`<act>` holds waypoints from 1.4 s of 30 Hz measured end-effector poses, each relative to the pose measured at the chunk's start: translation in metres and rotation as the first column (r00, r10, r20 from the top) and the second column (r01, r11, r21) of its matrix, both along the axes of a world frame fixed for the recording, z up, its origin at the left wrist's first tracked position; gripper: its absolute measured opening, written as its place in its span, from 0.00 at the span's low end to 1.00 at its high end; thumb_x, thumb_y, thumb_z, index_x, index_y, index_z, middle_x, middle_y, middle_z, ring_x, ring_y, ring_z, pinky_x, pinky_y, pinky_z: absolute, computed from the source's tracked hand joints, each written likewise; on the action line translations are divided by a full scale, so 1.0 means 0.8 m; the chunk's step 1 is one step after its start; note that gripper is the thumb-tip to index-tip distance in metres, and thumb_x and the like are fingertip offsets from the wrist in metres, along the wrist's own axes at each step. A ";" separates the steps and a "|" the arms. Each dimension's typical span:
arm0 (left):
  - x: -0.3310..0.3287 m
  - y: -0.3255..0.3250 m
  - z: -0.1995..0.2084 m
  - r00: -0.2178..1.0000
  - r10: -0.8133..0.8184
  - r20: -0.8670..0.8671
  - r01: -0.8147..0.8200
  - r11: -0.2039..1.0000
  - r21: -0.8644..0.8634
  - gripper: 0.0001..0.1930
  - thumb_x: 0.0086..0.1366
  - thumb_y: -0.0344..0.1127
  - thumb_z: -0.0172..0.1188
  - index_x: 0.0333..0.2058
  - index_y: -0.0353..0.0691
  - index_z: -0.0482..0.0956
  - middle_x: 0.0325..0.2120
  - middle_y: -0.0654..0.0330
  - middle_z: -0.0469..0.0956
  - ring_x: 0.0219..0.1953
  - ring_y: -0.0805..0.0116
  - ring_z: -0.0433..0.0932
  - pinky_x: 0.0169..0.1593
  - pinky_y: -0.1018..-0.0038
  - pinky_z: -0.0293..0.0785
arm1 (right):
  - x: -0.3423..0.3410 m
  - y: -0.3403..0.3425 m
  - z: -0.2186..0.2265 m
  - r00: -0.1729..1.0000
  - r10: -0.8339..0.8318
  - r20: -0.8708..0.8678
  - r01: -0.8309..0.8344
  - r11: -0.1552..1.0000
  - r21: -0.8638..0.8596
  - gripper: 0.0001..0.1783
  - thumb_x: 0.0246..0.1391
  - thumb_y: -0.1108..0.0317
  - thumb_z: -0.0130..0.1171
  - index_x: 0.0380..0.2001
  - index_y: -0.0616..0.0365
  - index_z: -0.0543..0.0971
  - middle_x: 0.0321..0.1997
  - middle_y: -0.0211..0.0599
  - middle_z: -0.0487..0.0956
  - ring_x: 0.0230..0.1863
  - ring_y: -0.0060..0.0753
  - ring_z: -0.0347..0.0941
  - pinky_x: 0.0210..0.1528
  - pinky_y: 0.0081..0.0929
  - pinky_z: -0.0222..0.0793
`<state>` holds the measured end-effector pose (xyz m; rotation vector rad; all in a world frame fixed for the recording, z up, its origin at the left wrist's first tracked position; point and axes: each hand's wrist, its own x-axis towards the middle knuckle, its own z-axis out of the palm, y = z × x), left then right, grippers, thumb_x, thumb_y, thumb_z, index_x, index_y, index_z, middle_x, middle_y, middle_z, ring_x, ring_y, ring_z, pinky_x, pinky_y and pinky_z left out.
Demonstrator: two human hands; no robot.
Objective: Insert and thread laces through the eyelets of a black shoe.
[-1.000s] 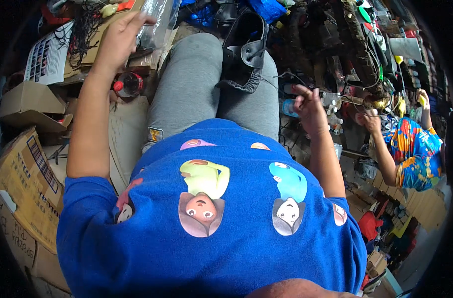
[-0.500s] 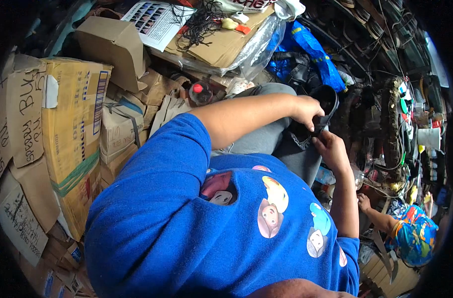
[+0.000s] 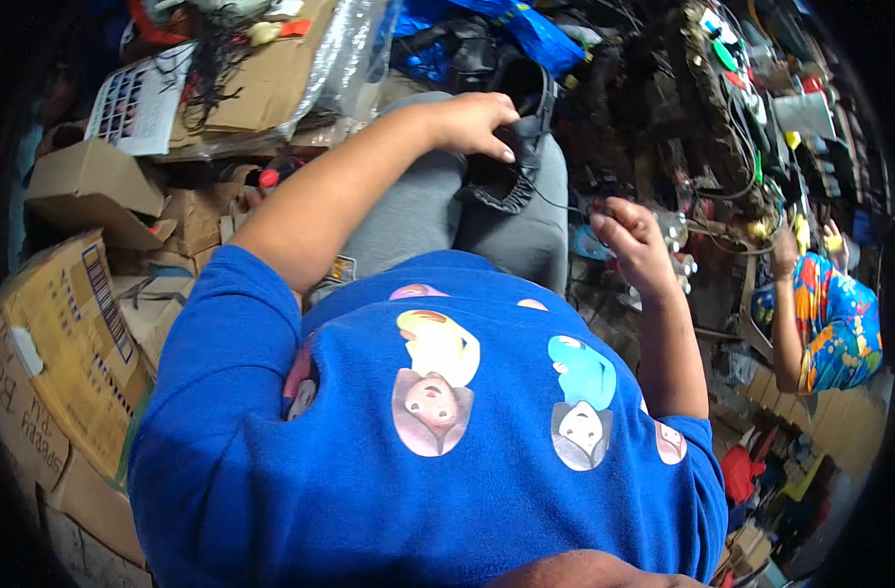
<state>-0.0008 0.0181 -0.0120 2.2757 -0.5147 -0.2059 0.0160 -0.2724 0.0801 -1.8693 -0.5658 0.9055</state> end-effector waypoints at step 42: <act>0.044 -0.033 0.064 0.893 -0.068 -0.446 0.025 0.995 -0.101 0.10 0.53 0.32 0.63 0.34 0.37 0.82 0.27 0.66 0.81 0.29 0.80 0.73 0.38 0.79 0.69 | 0.040 0.033 -0.017 0.878 0.247 0.411 -0.114 0.940 -0.323 0.18 0.43 0.77 0.54 0.40 0.57 0.81 0.28 0.43 0.72 0.30 0.40 0.72 0.35 0.33 0.68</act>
